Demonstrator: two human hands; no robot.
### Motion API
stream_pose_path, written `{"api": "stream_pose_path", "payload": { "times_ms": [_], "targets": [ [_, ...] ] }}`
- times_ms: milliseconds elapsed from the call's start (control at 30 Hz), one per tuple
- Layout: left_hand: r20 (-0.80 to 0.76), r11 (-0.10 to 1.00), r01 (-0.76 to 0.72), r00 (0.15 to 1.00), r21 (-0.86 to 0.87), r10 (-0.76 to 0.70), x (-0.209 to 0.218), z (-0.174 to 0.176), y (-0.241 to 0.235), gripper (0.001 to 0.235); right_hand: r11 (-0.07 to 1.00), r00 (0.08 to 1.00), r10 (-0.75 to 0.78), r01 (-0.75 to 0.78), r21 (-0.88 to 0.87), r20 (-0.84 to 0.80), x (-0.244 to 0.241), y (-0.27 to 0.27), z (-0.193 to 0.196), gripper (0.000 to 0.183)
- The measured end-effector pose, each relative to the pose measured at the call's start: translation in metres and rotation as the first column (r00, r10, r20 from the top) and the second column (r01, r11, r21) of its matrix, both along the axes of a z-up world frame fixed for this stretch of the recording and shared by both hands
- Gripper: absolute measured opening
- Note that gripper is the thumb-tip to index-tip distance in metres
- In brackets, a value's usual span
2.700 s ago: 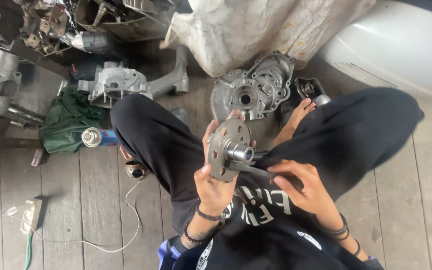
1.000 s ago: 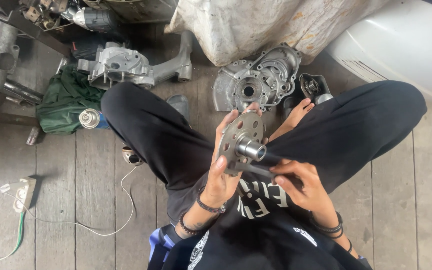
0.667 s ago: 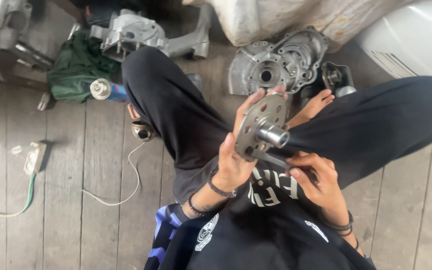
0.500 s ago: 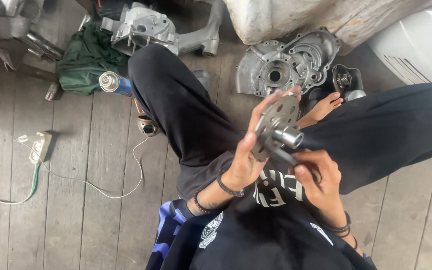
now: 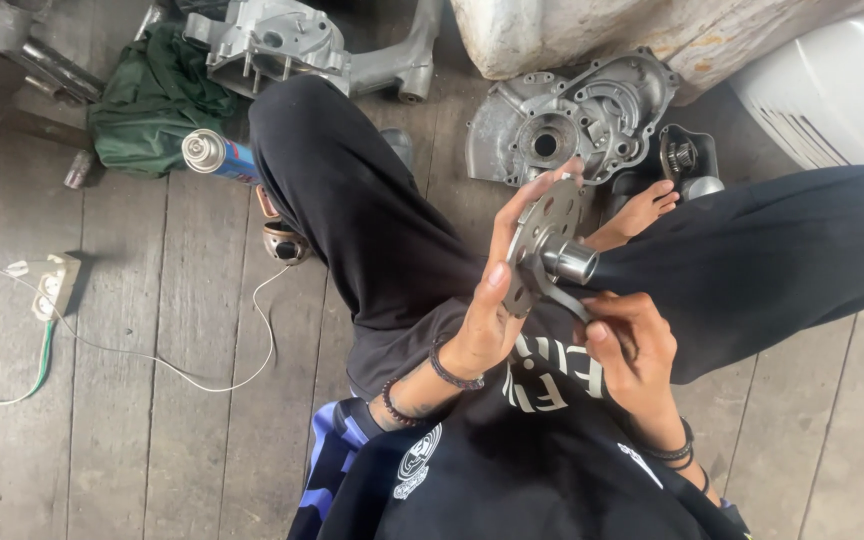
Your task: Inspecting and adjusting a motorcycle engine component using a metal rod while sitting on the floor.
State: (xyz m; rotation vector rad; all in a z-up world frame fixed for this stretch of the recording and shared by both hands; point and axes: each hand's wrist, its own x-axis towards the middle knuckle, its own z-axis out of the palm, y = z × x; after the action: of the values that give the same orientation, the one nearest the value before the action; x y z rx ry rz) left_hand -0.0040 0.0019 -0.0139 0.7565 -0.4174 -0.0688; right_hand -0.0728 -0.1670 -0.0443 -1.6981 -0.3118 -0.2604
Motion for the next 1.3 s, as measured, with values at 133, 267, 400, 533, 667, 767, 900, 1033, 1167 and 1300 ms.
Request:
{"api": "stream_pose_path", "payload": {
  "times_ms": [133, 267, 400, 533, 667, 767, 900, 1033, 1167, 1300],
  "targets": [
    [0.008, 0.999, -0.025, 1.0, 0.026, 0.025, 0.0, 0.0, -0.001, 0.075, 0.996, 0.998, 0.06, -0.06, 0.067, -0.007, -0.009, 0.006, -0.009, 0.022],
    [0.065, 0.987, -0.079, 0.995, 0.139, 0.071, -0.001, 0.004, 0.001, 0.076, 0.99, 0.994, 0.099, -0.094, 0.103, -0.042, -0.008, 0.017, 0.0, 0.021],
    [0.053, 0.979, -0.102, 0.994, 0.179, 0.094, -0.001, 0.003, 0.003, 0.076, 0.976, 0.982, 0.175, -0.164, 0.143, -0.075, -0.023, 0.013, -0.011, 0.02],
    [0.111, 0.976, -0.146, 0.985, 0.161, 0.129, 0.004, 0.009, 0.005, 0.072, 0.963, 0.957, 0.253, -0.235, 0.132, -0.139, -0.022, 0.009, -0.005, 0.023],
    [0.152, 0.958, -0.171, 0.979, 0.23, 0.138, -0.001, 0.01, -0.003, 0.074, 0.985, 0.981, 0.161, -0.153, 0.075, -0.11, -0.013, 0.015, 0.006, 0.023],
    [0.167, 0.955, -0.181, 0.976, 0.235, 0.144, 0.003, 0.009, -0.002, 0.075, 0.981, 0.977, 0.188, -0.182, 0.061, -0.101, -0.016, 0.015, 0.004, 0.02],
    [0.148, 0.935, -0.174, 0.98, 0.308, 0.134, 0.001, 0.012, 0.006, 0.076, 0.982, 0.974, 0.167, -0.178, -0.059, -0.153, -0.018, 0.016, 0.011, 0.02],
    [0.122, 0.934, -0.149, 0.986, 0.326, 0.115, -0.001, 0.01, 0.0, 0.079, 0.989, 0.979, 0.148, -0.15, -0.006, -0.139, -0.007, 0.02, 0.016, 0.024],
    [0.121, 0.942, -0.184, 0.98, 0.28, 0.156, 0.003, 0.012, 0.007, 0.079, 0.982, 0.97, 0.174, -0.184, -0.039, -0.17, -0.012, 0.022, 0.018, 0.022],
    [0.102, 0.951, -0.167, 0.984, 0.26, 0.145, 0.003, 0.012, 0.01, 0.081, 0.981, 0.973, 0.12, -0.147, -0.128, -0.197, -0.017, 0.014, 0.006, 0.024]
  ]
}}
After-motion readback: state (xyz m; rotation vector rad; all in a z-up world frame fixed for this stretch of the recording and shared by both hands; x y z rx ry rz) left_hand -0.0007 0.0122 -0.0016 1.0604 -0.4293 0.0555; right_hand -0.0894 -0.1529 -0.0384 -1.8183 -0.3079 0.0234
